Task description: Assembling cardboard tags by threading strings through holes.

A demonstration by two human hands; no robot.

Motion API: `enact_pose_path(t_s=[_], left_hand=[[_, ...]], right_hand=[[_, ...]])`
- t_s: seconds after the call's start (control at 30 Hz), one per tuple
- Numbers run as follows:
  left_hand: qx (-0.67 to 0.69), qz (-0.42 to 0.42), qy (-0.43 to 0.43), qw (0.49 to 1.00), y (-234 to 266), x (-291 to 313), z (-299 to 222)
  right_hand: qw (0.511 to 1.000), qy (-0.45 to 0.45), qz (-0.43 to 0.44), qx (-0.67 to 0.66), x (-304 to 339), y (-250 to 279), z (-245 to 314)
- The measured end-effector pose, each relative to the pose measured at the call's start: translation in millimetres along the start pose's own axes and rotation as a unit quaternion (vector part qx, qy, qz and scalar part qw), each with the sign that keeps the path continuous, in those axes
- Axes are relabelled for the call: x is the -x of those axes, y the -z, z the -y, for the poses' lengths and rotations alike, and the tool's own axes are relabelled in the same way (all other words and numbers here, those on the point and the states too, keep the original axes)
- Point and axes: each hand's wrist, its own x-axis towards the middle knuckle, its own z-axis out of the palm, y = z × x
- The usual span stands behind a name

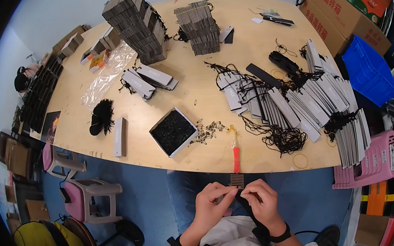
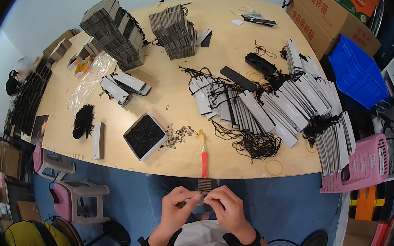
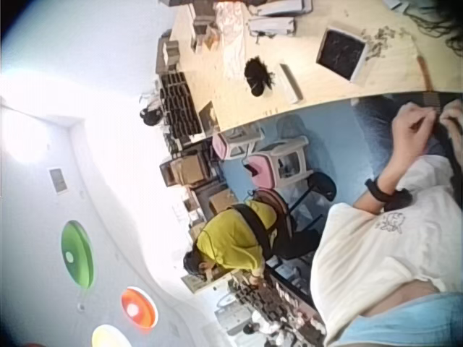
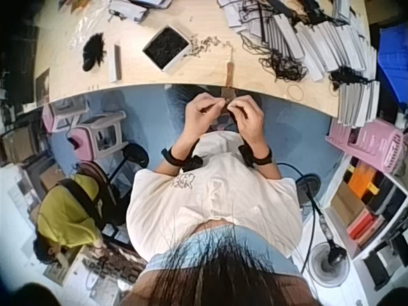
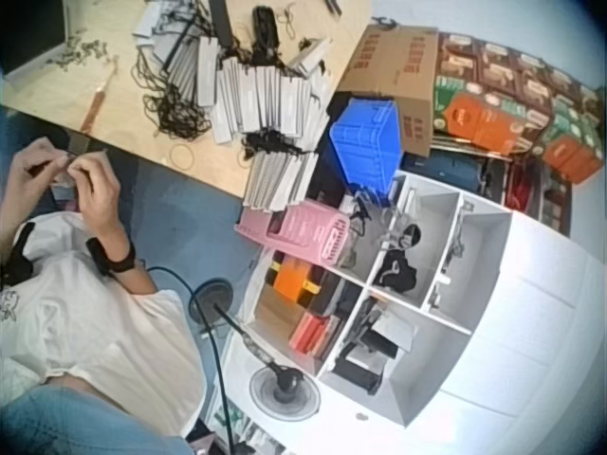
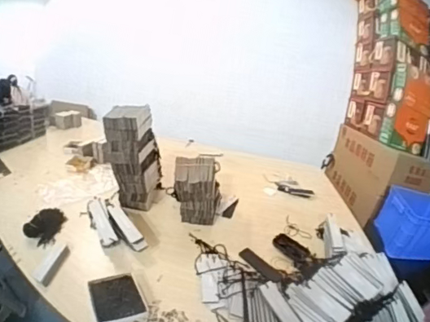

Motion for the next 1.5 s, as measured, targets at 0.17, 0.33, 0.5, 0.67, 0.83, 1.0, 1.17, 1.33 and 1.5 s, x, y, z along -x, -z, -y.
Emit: enact_pose_path(t_s=[0.17, 0.33, 0.5, 0.67, 0.83, 1.0, 1.17, 1.33, 1.5], left_hand=[[-0.023, 0.03, -0.092, 0.995, -0.2, -2.4, -4.6], [0.298, 0.146, 0.101, 0.938, -2.9, 2.4, 11.8], [0.336, 0.189, 0.1, 0.917, 3.1, -1.4, -5.6], [0.333, 0.197, 0.097, 0.917, 8.1, -4.1, -6.6], [0.351, 0.195, 0.082, 0.912, 6.0, -3.7, -5.4], [0.347, 0.199, 0.08, 0.913, 6.6, -4.1, 0.2], [0.366, 0.217, 0.09, 0.9, 5.5, -4.7, -1.8], [0.328, 0.198, 0.055, 0.922, -1.4, -5.1, 2.8], [0.211, 0.169, 0.017, 0.963, -4.1, -7.2, 1.1]], right_hand=[[0.998, -0.047, 0.031, -0.006, -6.3, 7.8, -1.0], [0.961, -0.204, 0.09, -0.164, -5.9, 14.3, 6.7], [0.945, -0.222, 0.113, -0.213, -5.5, 14.4, 6.9], [0.976, -0.146, 0.144, -0.074, -8.3, 14.8, 11.2], [0.977, -0.162, 0.114, -0.079, -9.5, 18.5, 16.4], [0.991, -0.042, 0.126, -0.009, -16.4, 24.9, 17.3], [0.983, 0.044, 0.162, 0.077, -19.6, 27.5, 12.9], [0.982, -0.017, 0.17, 0.076, -17.4, 23.8, 14.7], [0.954, -0.211, 0.21, -0.028, -17.9, 24.7, 13.1]])
